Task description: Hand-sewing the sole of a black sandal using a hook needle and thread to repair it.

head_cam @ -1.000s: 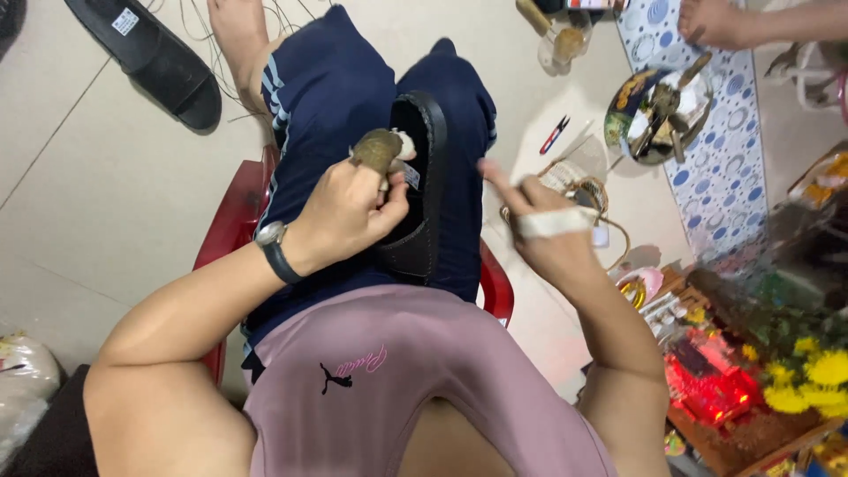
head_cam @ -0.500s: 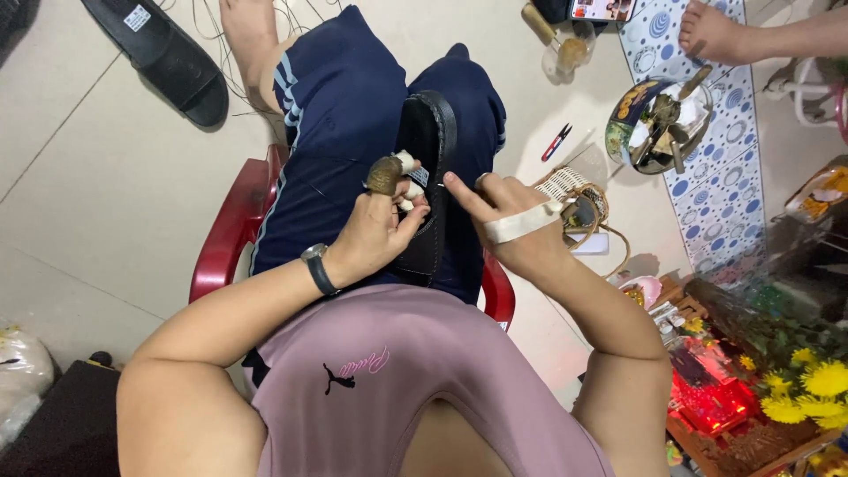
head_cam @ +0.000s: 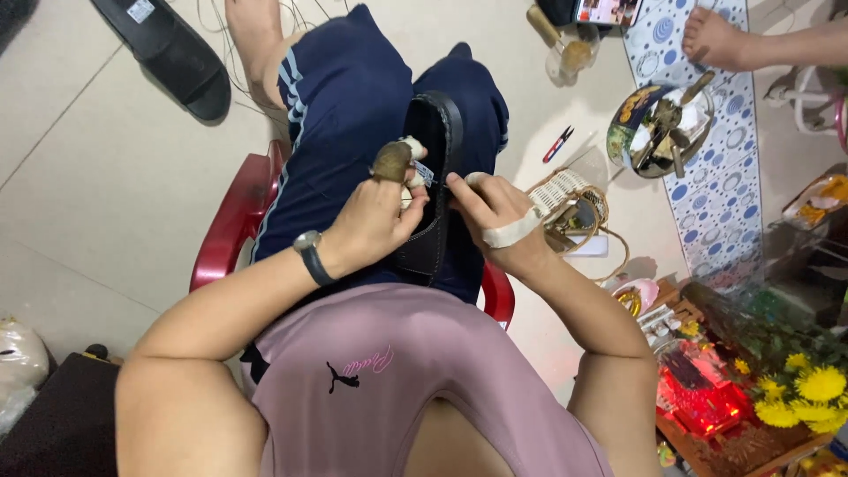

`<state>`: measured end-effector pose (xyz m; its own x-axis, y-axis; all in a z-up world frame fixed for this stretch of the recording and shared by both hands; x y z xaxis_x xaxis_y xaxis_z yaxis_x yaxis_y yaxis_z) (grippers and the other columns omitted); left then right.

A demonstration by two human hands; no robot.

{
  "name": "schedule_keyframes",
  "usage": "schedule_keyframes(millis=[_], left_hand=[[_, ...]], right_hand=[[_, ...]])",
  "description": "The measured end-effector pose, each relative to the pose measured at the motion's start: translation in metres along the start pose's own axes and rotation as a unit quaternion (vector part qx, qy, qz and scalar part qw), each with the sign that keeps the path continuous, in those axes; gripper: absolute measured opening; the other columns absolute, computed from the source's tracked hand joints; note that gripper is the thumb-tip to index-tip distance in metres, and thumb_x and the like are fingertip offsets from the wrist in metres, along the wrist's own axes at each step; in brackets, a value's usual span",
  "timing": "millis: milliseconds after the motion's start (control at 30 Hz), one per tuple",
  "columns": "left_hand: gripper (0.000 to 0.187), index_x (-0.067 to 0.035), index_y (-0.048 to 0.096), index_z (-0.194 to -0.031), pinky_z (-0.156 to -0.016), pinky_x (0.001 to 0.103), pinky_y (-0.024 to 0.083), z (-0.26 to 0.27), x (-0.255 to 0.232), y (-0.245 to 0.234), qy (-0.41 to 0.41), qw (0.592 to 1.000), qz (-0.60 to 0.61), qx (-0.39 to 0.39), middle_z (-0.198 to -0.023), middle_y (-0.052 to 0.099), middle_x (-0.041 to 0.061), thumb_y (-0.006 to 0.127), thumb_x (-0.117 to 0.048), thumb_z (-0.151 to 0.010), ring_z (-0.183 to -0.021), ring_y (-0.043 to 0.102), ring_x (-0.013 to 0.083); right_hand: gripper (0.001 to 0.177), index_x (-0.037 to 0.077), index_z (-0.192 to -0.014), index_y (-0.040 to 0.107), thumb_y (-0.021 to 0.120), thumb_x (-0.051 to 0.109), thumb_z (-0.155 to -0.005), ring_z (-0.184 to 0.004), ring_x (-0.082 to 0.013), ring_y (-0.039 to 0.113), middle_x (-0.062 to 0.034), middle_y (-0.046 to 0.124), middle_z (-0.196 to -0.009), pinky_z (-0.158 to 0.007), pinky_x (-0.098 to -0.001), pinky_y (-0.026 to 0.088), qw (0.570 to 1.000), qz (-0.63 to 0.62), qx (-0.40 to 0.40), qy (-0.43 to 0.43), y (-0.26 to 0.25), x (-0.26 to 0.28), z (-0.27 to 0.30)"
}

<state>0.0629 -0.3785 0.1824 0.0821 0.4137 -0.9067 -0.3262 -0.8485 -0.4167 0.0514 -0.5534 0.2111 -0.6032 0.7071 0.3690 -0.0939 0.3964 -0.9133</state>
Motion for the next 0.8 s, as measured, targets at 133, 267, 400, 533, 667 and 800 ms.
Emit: schedule_keyframes(millis=[133,267,400,533,667,800], left_hand=[[0.015,-0.001,0.058,-0.076,-0.044,0.044,0.048,-0.011,-0.006,-0.006,0.021,0.999,0.009,0.043,-0.058,0.061,0.016,0.066,-0.013,-0.079,-0.055,0.063,0.04],[0.033,0.004,0.058,-0.104,-0.079,0.044,0.051,-0.017,-0.02,-0.004,0.166,0.986,0.003,0.033,-0.099,0.056,0.02,0.072,-0.008,-0.076,-0.094,0.057,0.0408],[0.029,0.0,0.06,-0.1,-0.069,0.037,0.05,0.0,0.003,0.001,0.143,0.986,-0.087,-0.007,-0.085,0.054,0.009,0.069,-0.024,-0.086,-0.084,0.058,0.0298],[0.028,-0.005,0.064,-0.095,-0.065,0.033,0.051,-0.005,-0.016,-0.015,0.155,0.979,-0.133,-0.015,-0.093,0.056,0.007,0.067,-0.032,-0.089,-0.085,0.058,0.0256],[0.024,-0.004,0.069,-0.08,-0.061,0.032,0.054,-0.017,-0.018,-0.016,0.151,0.976,-0.157,0.013,-0.098,0.06,0.007,0.069,-0.028,-0.085,-0.087,0.061,0.0246],[0.024,-0.002,0.068,-0.084,-0.062,0.036,0.055,-0.032,-0.005,-0.006,0.135,0.985,-0.102,0.022,-0.092,0.062,0.008,0.075,-0.024,-0.078,-0.086,0.063,0.0274]], right_hand=[[0.051,0.016,-0.135,0.054,0.058,0.002,-0.086,-0.067,-0.0316,0.063,-0.0132,0.056,-0.078,-0.057,-0.0398,0.053,0.988,0.005,0.146,0.05,-0.032,0.001,-0.002],[0.05,0.011,-0.136,0.049,0.044,0.009,-0.087,-0.067,-0.0458,0.06,-0.0219,0.055,-0.078,-0.057,-0.0522,0.049,0.936,-0.077,0.318,0.129,-0.093,-0.01,-0.007],[0.039,0.012,-0.127,0.06,0.061,0.011,-0.088,-0.069,-0.038,0.065,-0.0171,0.059,-0.093,-0.059,-0.0461,0.053,0.973,-0.042,0.203,0.1,-0.04,-0.013,0.004],[0.013,0.007,-0.094,0.073,0.072,0.01,-0.081,-0.08,-0.0261,0.064,-0.0123,0.06,-0.096,-0.07,-0.0305,0.053,0.908,-0.393,-0.009,0.144,0.013,-0.021,0.02],[0.013,0.002,-0.087,0.072,0.067,0.014,-0.084,-0.068,-0.021,0.063,-0.0139,0.063,-0.09,-0.057,-0.0284,0.053,0.864,-0.479,-0.038,0.148,0.026,-0.019,0.008],[0.024,-0.004,-0.082,0.066,0.062,0.02,-0.087,-0.051,-0.0159,0.058,-0.0196,0.058,-0.091,-0.04,-0.0248,0.049,0.802,-0.556,-0.075,0.207,0.04,-0.029,0.015]])
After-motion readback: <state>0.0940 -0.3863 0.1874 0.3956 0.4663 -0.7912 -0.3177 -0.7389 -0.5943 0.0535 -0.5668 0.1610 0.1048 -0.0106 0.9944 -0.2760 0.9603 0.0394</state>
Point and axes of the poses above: each hand's wrist, its own z-axis away from the middle knuckle, its own y-axis out of the palm, x = y × z, the point moved 4 cm from there along -z, towards the middle knuckle
